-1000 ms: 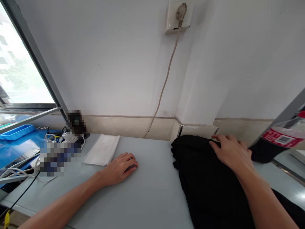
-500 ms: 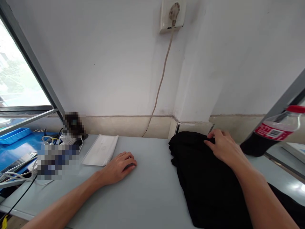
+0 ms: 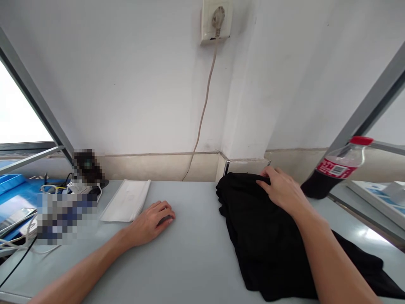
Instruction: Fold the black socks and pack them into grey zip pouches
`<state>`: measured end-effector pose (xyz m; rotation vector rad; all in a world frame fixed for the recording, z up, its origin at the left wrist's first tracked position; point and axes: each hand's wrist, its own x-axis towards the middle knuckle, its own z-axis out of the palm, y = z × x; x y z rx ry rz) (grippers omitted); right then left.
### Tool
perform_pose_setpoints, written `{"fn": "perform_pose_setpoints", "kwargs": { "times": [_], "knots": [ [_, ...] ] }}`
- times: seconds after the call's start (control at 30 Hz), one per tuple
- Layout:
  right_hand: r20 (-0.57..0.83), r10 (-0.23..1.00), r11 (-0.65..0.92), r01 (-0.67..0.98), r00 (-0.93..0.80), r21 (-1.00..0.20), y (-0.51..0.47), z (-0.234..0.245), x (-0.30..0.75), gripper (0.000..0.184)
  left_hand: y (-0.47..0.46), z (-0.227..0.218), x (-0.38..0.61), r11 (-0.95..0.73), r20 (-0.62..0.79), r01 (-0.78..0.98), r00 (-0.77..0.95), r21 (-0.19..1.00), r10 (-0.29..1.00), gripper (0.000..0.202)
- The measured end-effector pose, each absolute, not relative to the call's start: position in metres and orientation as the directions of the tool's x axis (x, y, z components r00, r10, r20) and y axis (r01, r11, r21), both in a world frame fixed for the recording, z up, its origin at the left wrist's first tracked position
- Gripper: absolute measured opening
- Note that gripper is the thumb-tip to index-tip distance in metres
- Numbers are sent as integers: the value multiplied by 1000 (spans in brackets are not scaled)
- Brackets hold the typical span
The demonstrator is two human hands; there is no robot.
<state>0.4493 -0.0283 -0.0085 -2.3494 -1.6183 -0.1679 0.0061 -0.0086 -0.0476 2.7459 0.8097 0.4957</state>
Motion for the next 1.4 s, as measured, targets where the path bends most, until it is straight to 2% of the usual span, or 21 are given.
{"fn": "perform_pose_setpoints", "kwargs": {
  "times": [0.07, 0.2, 0.4, 0.57, 0.7, 0.8, 0.93, 1.03, 1.07, 1.13, 1.2, 1.23, 1.3, 1.4],
  "knots": [
    [249, 897, -338, 929, 366, -148, -35, -3, 442, 25, -8, -48, 6, -817, 245, 483, 790, 313, 561, 21],
    [252, 868, -419, 903, 428, -93, -48, 11, 422, 45, -7, -48, 6, -814, 241, 479, 791, 330, 563, 21],
    [267, 918, -311, 950, 294, 23, -61, 42, 388, 32, -7, -45, 7, -779, 224, 464, 779, 422, 585, 21],
    [392, 881, -285, 958, 267, -11, -58, 58, 377, 35, -10, -41, 9, -743, 192, 472, 768, 475, 611, 22],
    [480, 816, -307, 945, 323, -114, -55, 67, 383, 34, -10, -41, 9, -717, 181, 468, 758, 517, 626, 26],
    [498, 814, -191, 948, 298, -254, -62, 78, 378, 26, -13, -38, 9, -655, 155, 457, 738, 602, 657, 34],
    [373, 923, 82, 902, 91, -424, -83, 96, 343, 27, -22, -30, 12, -507, 101, 402, 700, 762, 707, 60],
    [250, 963, 231, 785, -101, -575, -98, 104, 305, 29, -30, -20, 18, -462, 147, 279, 704, 842, 694, 90],
    [209, 968, 241, 733, -137, -636, -103, 106, 293, 30, -33, -15, 20, -457, 174, 226, 712, 860, 680, 92],
    [79, 979, 180, 606, -191, -774, -110, 107, 275, 31, -38, -6, 21, -418, 194, 140, 726, 898, 660, 76],
    [-67, 972, 38, 431, -225, -901, -114, 108, 265, 32, -42, 7, 19, -348, 172, 97, 727, 933, 665, 51],
    [-118, 965, -34, 333, -236, -942, -115, 109, 263, 31, -42, 14, 16, -314, 158, 87, 720, 945, 676, 44],
    [-161, 961, -124, 170, -227, -978, -111, 111, 263, 28, -39, 29, 9, -267, 139, 77, 698, 961, 702, 40],
    [-155, 977, -138, 116, -144, -984, -86, 109, 271, 24, -17, 48, 2, -246, 114, 105, 671, 963, 733, 39]
  ]
}}
